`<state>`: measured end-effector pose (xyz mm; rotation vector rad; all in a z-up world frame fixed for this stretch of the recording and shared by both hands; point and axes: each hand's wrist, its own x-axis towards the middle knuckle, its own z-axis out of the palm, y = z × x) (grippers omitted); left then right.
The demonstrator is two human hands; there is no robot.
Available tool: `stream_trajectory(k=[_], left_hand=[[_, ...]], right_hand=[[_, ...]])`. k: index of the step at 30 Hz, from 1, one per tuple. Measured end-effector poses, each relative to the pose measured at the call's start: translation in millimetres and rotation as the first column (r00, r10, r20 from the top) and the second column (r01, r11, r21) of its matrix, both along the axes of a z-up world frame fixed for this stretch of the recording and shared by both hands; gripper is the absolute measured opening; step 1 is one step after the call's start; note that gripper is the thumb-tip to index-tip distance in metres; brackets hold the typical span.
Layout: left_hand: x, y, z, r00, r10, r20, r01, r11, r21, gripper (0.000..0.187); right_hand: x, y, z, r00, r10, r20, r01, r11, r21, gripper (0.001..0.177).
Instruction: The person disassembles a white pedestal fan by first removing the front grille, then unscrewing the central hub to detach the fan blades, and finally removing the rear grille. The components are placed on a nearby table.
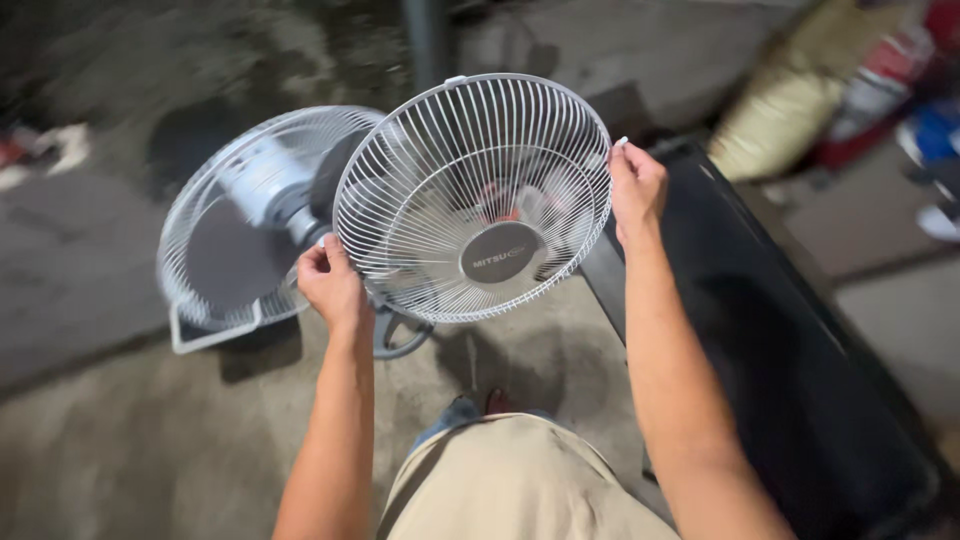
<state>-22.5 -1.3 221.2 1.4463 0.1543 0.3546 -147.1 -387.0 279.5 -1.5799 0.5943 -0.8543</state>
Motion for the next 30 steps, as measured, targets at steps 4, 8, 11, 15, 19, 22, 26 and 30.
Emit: stream_trajectory(k=[4,8,11,15,19,22,26,30], left_hand=[[10,-38,-6,0.975,-0.211,-0.073,0.204,0.975,-0.082,0.023],[13,-88,-22,0.933,-0.353,-0.068,0.341,0.930,-0.139,0.026],[7,-123,-32,0.898,-0.429,-0.094,0.416,0.900,-0.134,0.027],[-16,-172,-31,0.837,-0.535,-0.116,0.517,0.842,-0.155,0.029],[-51,-221,-26,0.767,-0.634,-0.104,0.616,0.771,-0.160,0.030],[-84,-260,-19,0.758,-0.649,0.067,0.648,0.761,0.037,0.036],[-160,-309,0,0.640,-0.750,0.166,0.750,0.657,0.078,0.059],[-227,-350,16,0.558,-0.826,0.083,0.729,0.536,0.426,0.071]], right_hand=[[-54,-19,-5,0.990,-0.106,0.090,0.106,0.994,0.007,0.036],[-114,-26,-9,0.964,-0.262,0.049,0.266,0.952,-0.149,0.055],[-158,-21,-5,0.950,-0.310,-0.032,0.286,0.906,-0.311,0.059],[-212,-13,10,0.899,-0.421,-0.120,0.377,0.884,-0.277,0.073],[-260,-21,15,0.835,-0.526,-0.162,0.499,0.847,-0.182,0.077],[-296,-37,7,0.674,-0.689,-0.266,0.600,0.721,-0.346,0.074],[-345,-68,-6,0.663,-0.721,-0.199,0.676,0.692,-0.253,0.068],[-401,-98,-8,0.558,-0.772,-0.306,0.748,0.627,-0.218,0.066]])
